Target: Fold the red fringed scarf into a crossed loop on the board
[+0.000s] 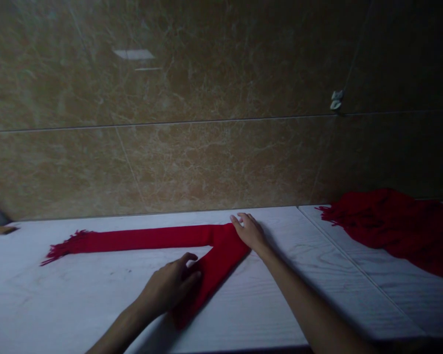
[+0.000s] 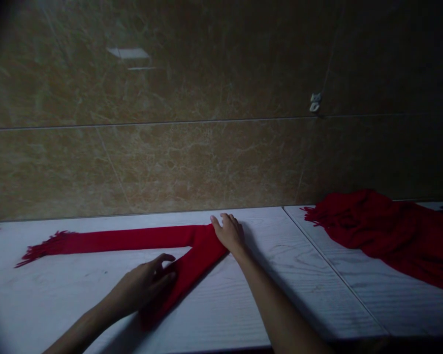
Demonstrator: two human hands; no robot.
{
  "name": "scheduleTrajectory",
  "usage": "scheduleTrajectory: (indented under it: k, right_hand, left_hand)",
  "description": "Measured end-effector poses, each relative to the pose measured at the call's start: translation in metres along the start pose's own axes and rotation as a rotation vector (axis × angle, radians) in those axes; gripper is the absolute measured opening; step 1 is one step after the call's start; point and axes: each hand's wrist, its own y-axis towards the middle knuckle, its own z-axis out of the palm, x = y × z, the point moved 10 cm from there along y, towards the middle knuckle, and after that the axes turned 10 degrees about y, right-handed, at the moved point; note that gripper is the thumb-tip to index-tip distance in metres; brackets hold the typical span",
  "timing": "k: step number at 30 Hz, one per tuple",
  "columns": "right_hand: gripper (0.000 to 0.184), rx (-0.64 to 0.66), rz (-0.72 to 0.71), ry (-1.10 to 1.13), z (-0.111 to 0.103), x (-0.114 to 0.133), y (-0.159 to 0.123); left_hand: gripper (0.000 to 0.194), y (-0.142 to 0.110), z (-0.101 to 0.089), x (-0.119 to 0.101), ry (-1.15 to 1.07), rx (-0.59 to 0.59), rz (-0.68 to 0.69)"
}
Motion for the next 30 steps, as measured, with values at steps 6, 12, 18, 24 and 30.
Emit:
scheduleTrajectory:
  k: [6,12,18,24,30]
  right_hand:
    - [0.043,0.067,0.14,-0.161,0.008,0.001,0.004]
    - [0.036,0.062,0.177,-0.246,-0.01,-0.009,0.009]
    - [0.044,0.022,-0.041,-0.316,-0.026,0.013,0.002]
    - [0.057,0.192,-0.285,-0.318,0.023,0.021,-0.012]
    - [0.058,0.253,-0.266,-0.304,0.034,0.009,-0.012]
  left_hand:
    - [0.052,0.006,0.005,-0.012,-0.062,-0.003,0.078]
    - [0.056,0.011,0.019,-0.037,-0.28,0.028,0.142]
    - [0.04,0.018,-0.013,-0.066,0.307,-0.179,0.163]
    - [0.062,0.051,0.009,-0.096,0.364,-0.137,0.264]
    - [0.068,0.057,0.036,-0.089,0.366,-0.077,0.219]
